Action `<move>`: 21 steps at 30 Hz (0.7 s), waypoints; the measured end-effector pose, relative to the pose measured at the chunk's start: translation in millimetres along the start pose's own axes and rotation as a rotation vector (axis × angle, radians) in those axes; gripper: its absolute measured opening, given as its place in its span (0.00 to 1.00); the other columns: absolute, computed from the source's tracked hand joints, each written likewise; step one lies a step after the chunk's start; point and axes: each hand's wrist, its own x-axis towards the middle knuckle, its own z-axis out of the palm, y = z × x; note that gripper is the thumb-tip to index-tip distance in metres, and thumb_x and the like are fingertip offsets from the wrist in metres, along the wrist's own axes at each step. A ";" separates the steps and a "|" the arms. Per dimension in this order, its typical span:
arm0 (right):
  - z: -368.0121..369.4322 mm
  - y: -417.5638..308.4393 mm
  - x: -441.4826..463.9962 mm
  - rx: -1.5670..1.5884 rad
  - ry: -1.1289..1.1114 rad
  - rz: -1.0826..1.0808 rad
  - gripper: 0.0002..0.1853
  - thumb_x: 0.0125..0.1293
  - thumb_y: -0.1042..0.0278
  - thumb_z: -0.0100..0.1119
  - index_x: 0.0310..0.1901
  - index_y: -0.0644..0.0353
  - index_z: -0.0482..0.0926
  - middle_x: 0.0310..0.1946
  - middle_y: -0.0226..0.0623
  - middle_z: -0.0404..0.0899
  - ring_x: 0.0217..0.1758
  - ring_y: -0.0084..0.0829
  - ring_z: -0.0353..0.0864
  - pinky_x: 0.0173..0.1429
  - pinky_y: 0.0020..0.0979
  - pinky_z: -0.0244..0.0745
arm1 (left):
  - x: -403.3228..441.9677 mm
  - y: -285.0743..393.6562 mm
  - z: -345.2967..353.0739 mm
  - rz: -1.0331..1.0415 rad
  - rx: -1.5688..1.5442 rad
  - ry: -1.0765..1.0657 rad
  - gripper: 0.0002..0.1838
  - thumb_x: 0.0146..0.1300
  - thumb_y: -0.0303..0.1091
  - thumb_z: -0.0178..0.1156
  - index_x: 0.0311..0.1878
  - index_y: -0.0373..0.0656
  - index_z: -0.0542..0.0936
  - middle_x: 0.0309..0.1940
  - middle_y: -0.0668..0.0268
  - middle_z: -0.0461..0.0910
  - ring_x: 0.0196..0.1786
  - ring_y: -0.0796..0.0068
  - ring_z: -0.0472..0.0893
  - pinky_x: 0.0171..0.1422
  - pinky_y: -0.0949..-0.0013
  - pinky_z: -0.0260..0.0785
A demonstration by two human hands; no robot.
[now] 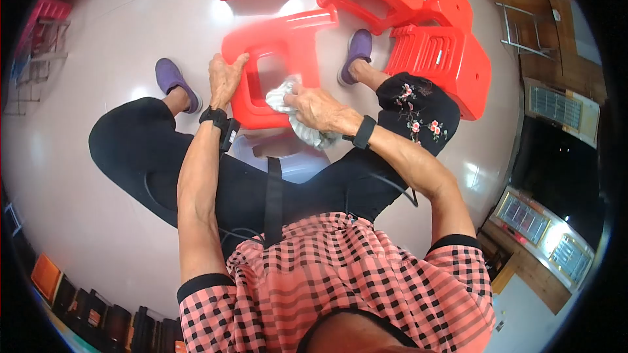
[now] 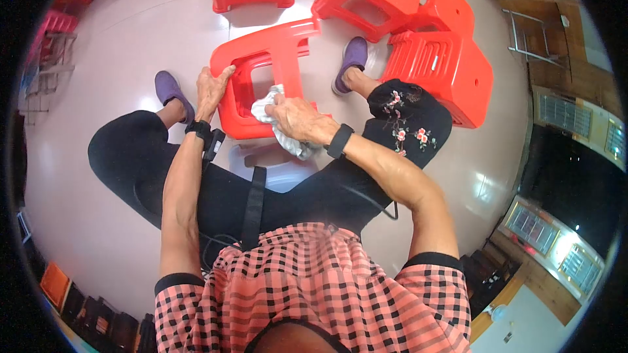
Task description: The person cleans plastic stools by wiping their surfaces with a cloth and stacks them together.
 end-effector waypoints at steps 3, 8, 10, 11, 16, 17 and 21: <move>7.1 28.7 23.5 0.103 0.119 -0.177 0.14 0.50 0.69 0.60 0.40 0.63 0.79 0.37 0.54 0.79 0.44 0.53 0.80 0.48 0.46 0.76 | 2.0 -11.9 5.2 0.048 -0.098 -0.041 0.33 0.55 0.58 0.64 0.40 0.28 0.77 0.34 0.45 0.80 0.39 0.55 0.81 0.44 0.60 0.72; -51.7 30.9 102.9 0.242 0.485 0.062 0.16 0.55 0.64 0.55 0.41 0.66 0.79 0.37 0.56 0.81 0.46 0.51 0.80 0.51 0.48 0.74 | 15.4 -30.1 4.0 -0.344 -0.628 -0.246 0.48 0.59 0.73 0.45 0.62 0.32 0.62 0.51 0.43 0.72 0.49 0.53 0.76 0.50 0.52 0.70; -40.7 38.3 147.3 0.167 0.590 0.156 0.16 0.55 0.63 0.56 0.42 0.65 0.79 0.38 0.55 0.81 0.46 0.50 0.80 0.50 0.47 0.75 | 18.2 -25.3 -2.3 -0.472 -0.814 -0.260 0.52 0.59 0.75 0.42 0.67 0.33 0.58 0.55 0.41 0.69 0.52 0.50 0.75 0.53 0.48 0.69; -26.9 37.6 164.0 0.134 0.639 0.203 0.17 0.55 0.63 0.56 0.42 0.65 0.79 0.39 0.55 0.81 0.46 0.49 0.81 0.50 0.46 0.75 | 18.1 -24.0 -4.6 -0.514 -0.843 -0.241 0.52 0.58 0.75 0.43 0.68 0.33 0.58 0.55 0.41 0.69 0.52 0.50 0.75 0.54 0.48 0.69; 24.3 -12.9 134.8 0.130 0.143 -0.017 0.15 0.56 0.69 0.56 0.45 0.62 0.80 0.34 0.55 0.80 0.39 0.52 0.81 0.47 0.46 0.76 | 25.1 -38.1 -6.5 -0.393 -0.899 -0.261 0.56 0.56 0.76 0.46 0.69 0.31 0.55 0.59 0.34 0.64 0.57 0.47 0.73 0.54 0.52 0.70; 34.5 -15.6 118.9 0.166 0.057 -0.092 0.15 0.56 0.68 0.57 0.45 0.64 0.80 0.34 0.56 0.80 0.40 0.52 0.81 0.47 0.45 0.76 | 25.4 -31.7 -11.4 -0.450 -0.874 -0.303 0.56 0.56 0.76 0.46 0.69 0.31 0.56 0.59 0.35 0.65 0.57 0.47 0.73 0.54 0.52 0.70; 25.2 -28.3 63.3 0.073 -0.303 -0.032 0.12 0.54 0.69 0.58 0.38 0.68 0.81 0.30 0.55 0.80 0.39 0.50 0.82 0.43 0.45 0.76 | 23.1 -23.2 -8.0 -0.336 -0.471 -0.447 0.52 0.54 0.73 0.53 0.64 0.31 0.62 0.56 0.42 0.71 0.56 0.49 0.74 0.53 0.51 0.71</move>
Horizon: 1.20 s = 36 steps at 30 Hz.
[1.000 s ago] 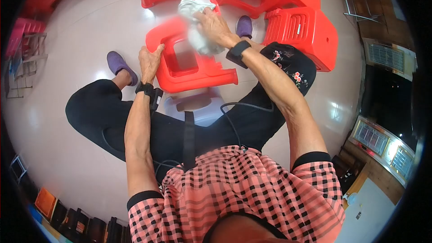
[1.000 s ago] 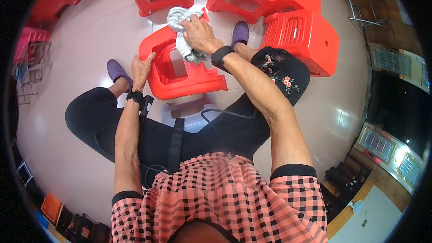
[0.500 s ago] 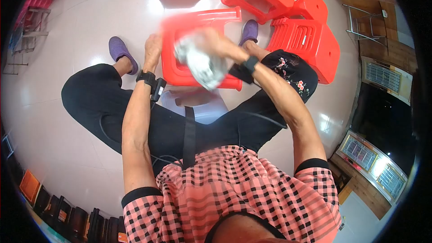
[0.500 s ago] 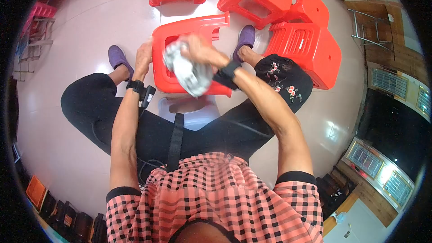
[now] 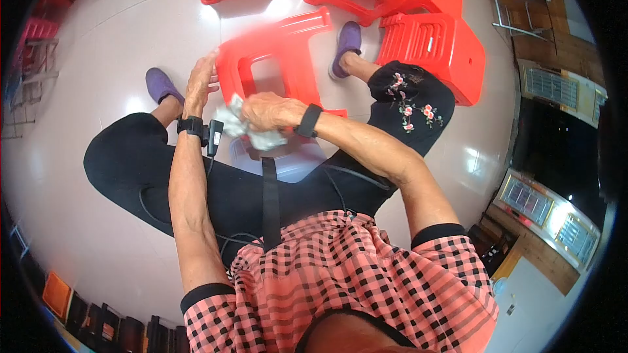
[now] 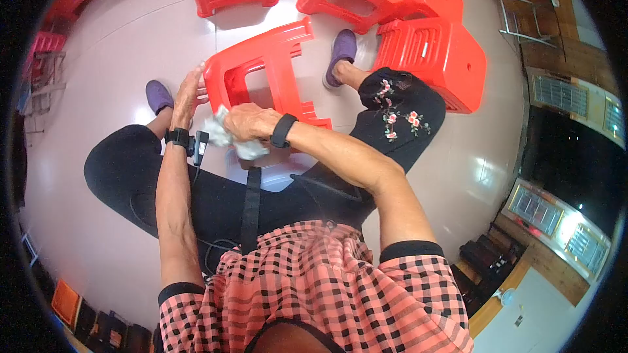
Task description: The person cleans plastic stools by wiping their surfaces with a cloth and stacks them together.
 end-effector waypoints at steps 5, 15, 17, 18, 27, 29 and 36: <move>-5.7 55.2 -60.5 -0.267 -0.113 0.039 0.09 0.54 0.68 0.55 0.28 0.63 0.83 0.33 0.51 0.83 0.39 0.46 0.84 0.41 0.44 0.78 | -14.5 -4.9 30.6 0.283 0.398 0.101 0.46 0.49 0.56 0.69 0.61 0.31 0.62 0.50 0.45 0.76 0.49 0.53 0.79 0.51 0.59 0.73; -146.3 132.9 -156.5 -0.217 0.691 0.462 0.17 0.56 0.65 0.56 0.47 0.63 0.80 0.39 0.55 0.80 0.46 0.50 0.81 0.53 0.44 0.75 | 1.8 -32.2 3.5 0.342 0.175 0.319 0.27 0.55 0.41 0.64 0.48 0.26 0.71 0.39 0.51 0.79 0.37 0.67 0.81 0.38 0.64 0.76; -134.0 132.3 -158.7 -0.154 0.992 0.403 0.19 0.57 0.64 0.55 0.49 0.61 0.78 0.43 0.56 0.79 0.48 0.52 0.79 0.54 0.46 0.72 | 7.8 -31.4 -13.7 0.223 0.026 0.179 0.25 0.56 0.41 0.64 0.45 0.26 0.74 0.36 0.52 0.80 0.30 0.69 0.81 0.29 0.65 0.76; -130.7 132.4 -156.7 -0.122 1.083 0.425 0.19 0.57 0.63 0.55 0.49 0.61 0.78 0.42 0.56 0.79 0.48 0.53 0.79 0.54 0.47 0.72 | 5.2 -29.4 -8.4 0.231 -0.009 0.215 0.23 0.57 0.41 0.64 0.43 0.26 0.77 0.32 0.53 0.81 0.24 0.68 0.81 0.21 0.67 0.75; -81.2 169.4 -74.6 0.816 1.539 0.589 0.17 0.60 0.65 0.53 0.47 0.67 0.78 0.41 0.55 0.82 0.47 0.46 0.82 0.52 0.39 0.74 | -3.4 -27.1 -4.4 0.064 -0.024 0.220 0.27 0.55 0.44 0.63 0.46 0.25 0.76 0.36 0.51 0.81 0.30 0.61 0.83 0.26 0.62 0.80; -77.8 146.2 -71.1 1.086 1.676 0.610 0.15 0.61 0.67 0.53 0.47 0.66 0.74 0.37 0.46 0.79 0.40 0.37 0.79 0.47 0.37 0.74 | -4.2 -27.2 -2.1 0.061 -0.055 0.214 0.27 0.55 0.44 0.63 0.46 0.24 0.76 0.36 0.50 0.81 0.31 0.61 0.83 0.26 0.61 0.80; 37.6 145.6 -6.0 0.539 1.668 0.640 0.27 0.61 0.71 0.47 0.61 0.71 0.57 0.43 0.62 0.73 0.46 0.54 0.76 0.53 0.45 0.70 | -2.5 -25.1 11.5 0.094 -0.104 0.264 0.28 0.54 0.44 0.64 0.46 0.24 0.75 0.37 0.49 0.80 0.32 0.60 0.84 0.28 0.61 0.81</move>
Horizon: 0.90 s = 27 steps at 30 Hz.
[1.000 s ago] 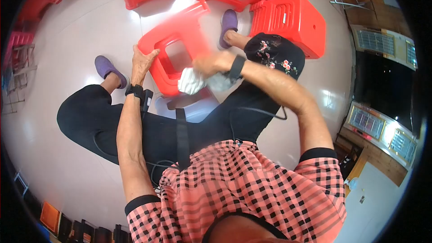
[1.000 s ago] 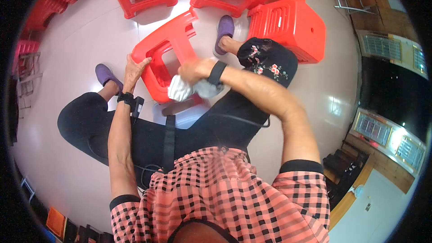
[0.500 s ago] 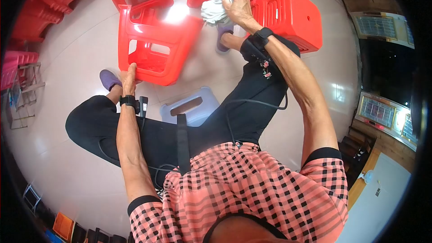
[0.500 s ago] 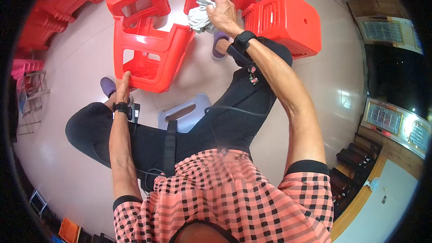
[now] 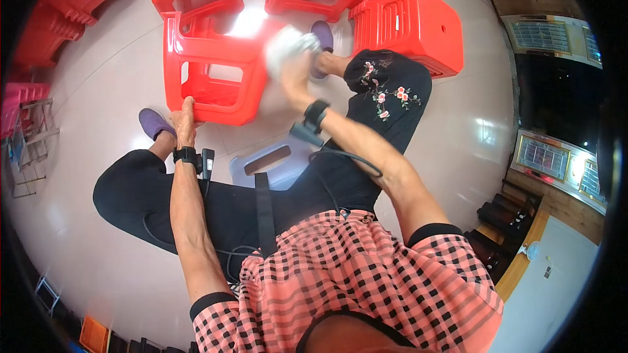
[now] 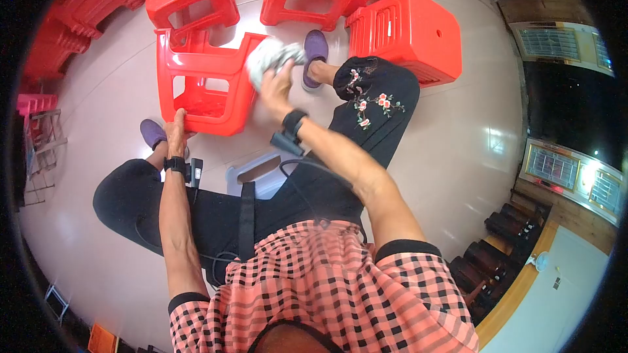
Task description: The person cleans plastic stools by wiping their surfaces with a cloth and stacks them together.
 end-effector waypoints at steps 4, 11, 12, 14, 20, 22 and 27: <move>-35.7 -57.1 -79.9 -0.246 -0.796 0.004 0.19 0.57 0.73 0.51 0.51 0.66 0.68 0.36 0.58 0.78 0.44 0.56 0.77 0.48 0.49 0.71 | 3.0 0.0 6.2 -0.013 0.004 0.064 0.32 0.54 0.47 0.65 0.48 0.23 0.73 0.37 0.49 0.80 0.32 0.61 0.84 0.28 0.61 0.81; -14.9 -56.3 -76.5 -0.165 -1.268 -0.211 0.15 0.56 0.67 0.56 0.44 0.63 0.73 0.36 0.49 0.78 0.44 0.43 0.79 0.49 0.41 0.72 | 7.0 -9.3 -4.7 -0.156 -0.100 -0.111 0.47 0.54 0.65 0.62 0.56 0.25 0.66 0.41 0.44 0.79 0.36 0.59 0.84 0.29 0.58 0.79; -15.4 -70.8 -66.8 -0.129 -1.245 -0.146 0.15 0.56 0.67 0.56 0.44 0.63 0.73 0.36 0.48 0.78 0.43 0.40 0.78 0.49 0.39 0.72 | 8.1 -18.2 -1.9 -0.252 -0.178 -0.130 0.48 0.54 0.68 0.60 0.58 0.27 0.66 0.42 0.43 0.78 0.37 0.58 0.84 0.31 0.56 0.79; -13.1 -86.9 -50.3 0.003 -1.125 -0.044 0.14 0.58 0.66 0.55 0.43 0.64 0.74 0.34 0.43 0.77 0.40 0.30 0.75 0.47 0.35 0.71 | 17.7 -33.9 5.1 -0.476 -0.253 -0.321 0.49 0.55 0.74 0.53 0.64 0.37 0.65 0.48 0.43 0.77 0.46 0.55 0.82 0.44 0.50 0.78; 11.8 -118.1 -10.3 0.319 -1.003 0.282 0.15 0.61 0.63 0.52 0.43 0.66 0.75 0.34 0.48 0.79 0.40 0.36 0.79 0.48 0.38 0.74 | -36.7 26.4 31.3 -0.276 -0.417 -0.559 0.25 0.69 0.46 0.53 0.60 0.38 0.71 0.49 0.61 0.80 0.48 0.70 0.82 0.50 0.66 0.77; 20.6 -107.9 -0.2 0.014 -0.945 -0.001 0.17 0.61 0.61 0.52 0.46 0.66 0.75 0.35 0.51 0.79 0.41 0.43 0.80 0.49 0.41 0.74 | -24.5 35.8 14.5 -0.207 -0.342 -0.411 0.20 0.68 0.39 0.54 0.55 0.34 0.75 0.48 0.60 0.80 0.48 0.70 0.81 0.49 0.66 0.76; 32.2 -86.8 -29.3 -0.469 -0.943 -0.661 0.22 0.54 0.52 0.61 0.38 0.66 0.74 0.29 0.53 0.79 0.35 0.51 0.80 0.41 0.46 0.74 | -48.8 114.3 -29.3 0.109 -0.612 -0.257 0.19 0.70 0.40 0.52 0.57 0.38 0.73 0.49 0.62 0.80 0.49 0.70 0.81 0.54 0.66 0.74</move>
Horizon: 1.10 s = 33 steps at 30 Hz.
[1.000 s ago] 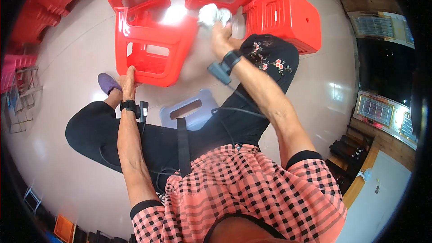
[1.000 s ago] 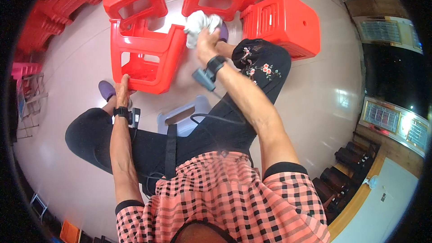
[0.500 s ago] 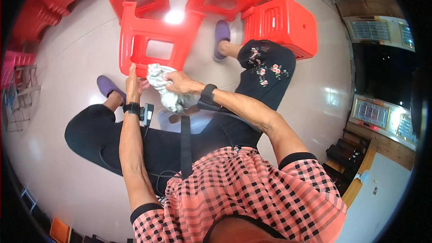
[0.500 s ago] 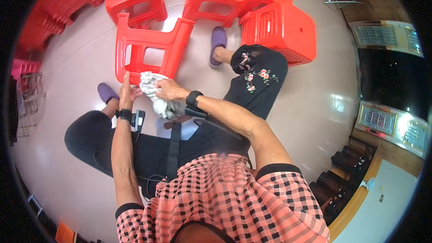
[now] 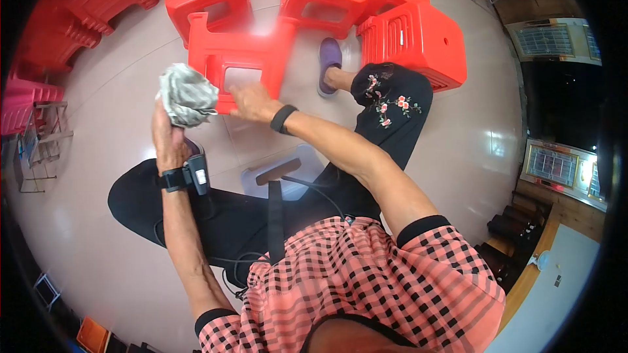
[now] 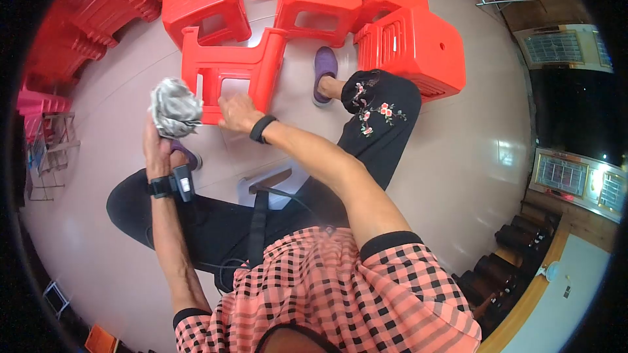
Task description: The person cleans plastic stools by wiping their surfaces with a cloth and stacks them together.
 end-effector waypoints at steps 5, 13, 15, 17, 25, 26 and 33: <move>33.8 -13.2 -18.0 -0.128 0.061 -0.065 0.47 0.46 0.59 0.72 0.66 0.65 0.58 0.47 0.46 0.71 0.52 0.45 0.73 0.55 0.52 0.64 | -5.3 46.1 -3.1 0.068 0.033 0.065 0.18 0.71 0.42 0.50 0.56 0.39 0.73 0.49 0.62 0.79 0.48 0.69 0.82 0.51 0.61 0.79; -35.4 -5.4 -5.7 -0.262 0.189 -0.157 0.43 0.46 0.62 0.71 0.64 0.62 0.61 0.44 0.46 0.69 0.47 0.45 0.75 0.52 0.50 0.68 | 13.2 32.9 -20.9 0.151 -0.066 0.027 0.18 0.71 0.38 0.50 0.57 0.37 0.73 0.51 0.63 0.78 0.52 0.69 0.80 0.58 0.65 0.73; -84.4 -13.5 7.4 -0.243 0.174 -0.146 0.42 0.47 0.58 0.71 0.62 0.65 0.62 0.41 0.48 0.70 0.45 0.46 0.76 0.50 0.51 0.70 | 15.0 32.2 -18.6 0.194 -0.033 0.009 0.19 0.71 0.39 0.50 0.58 0.37 0.73 0.52 0.64 0.78 0.52 0.70 0.79 0.58 0.65 0.72; -123.5 -12.9 16.7 -0.190 0.185 -0.073 0.41 0.48 0.55 0.70 0.60 0.66 0.63 0.39 0.50 0.71 0.42 0.49 0.77 0.48 0.51 0.71 | 17.2 33.3 -21.1 0.197 -0.006 0.036 0.19 0.71 0.40 0.49 0.59 0.38 0.72 0.52 0.63 0.78 0.53 0.69 0.79 0.57 0.64 0.73; -281.0 60.2 23.4 0.273 0.684 0.008 0.38 0.50 0.41 0.66 0.53 0.69 0.74 0.49 0.57 0.77 0.50 0.49 0.80 0.55 0.41 0.74 | 35.0 21.8 -43.2 0.187 -0.008 0.066 0.22 0.71 0.41 0.50 0.60 0.34 0.71 0.54 0.59 0.76 0.54 0.65 0.78 0.58 0.62 0.73; -308.6 54.4 7.5 0.312 0.698 0.088 0.37 0.51 0.42 0.67 0.52 0.69 0.75 0.48 0.54 0.79 0.51 0.44 0.80 0.55 0.38 0.75 | 35.1 20.6 -41.6 0.189 -0.002 0.051 0.22 0.71 0.41 0.50 0.60 0.34 0.70 0.54 0.59 0.76 0.54 0.65 0.78 0.58 0.62 0.73; -473.9 138.0 -72.3 0.393 0.989 0.202 0.29 0.58 0.52 0.65 0.54 0.66 0.74 0.46 0.41 0.80 0.46 0.33 0.78 0.49 0.35 0.74 | 35.0 21.5 -42.9 0.214 0.062 0.068 0.24 0.70 0.42 0.51 0.59 0.30 0.70 0.53 0.57 0.76 0.53 0.65 0.78 0.57 0.63 0.72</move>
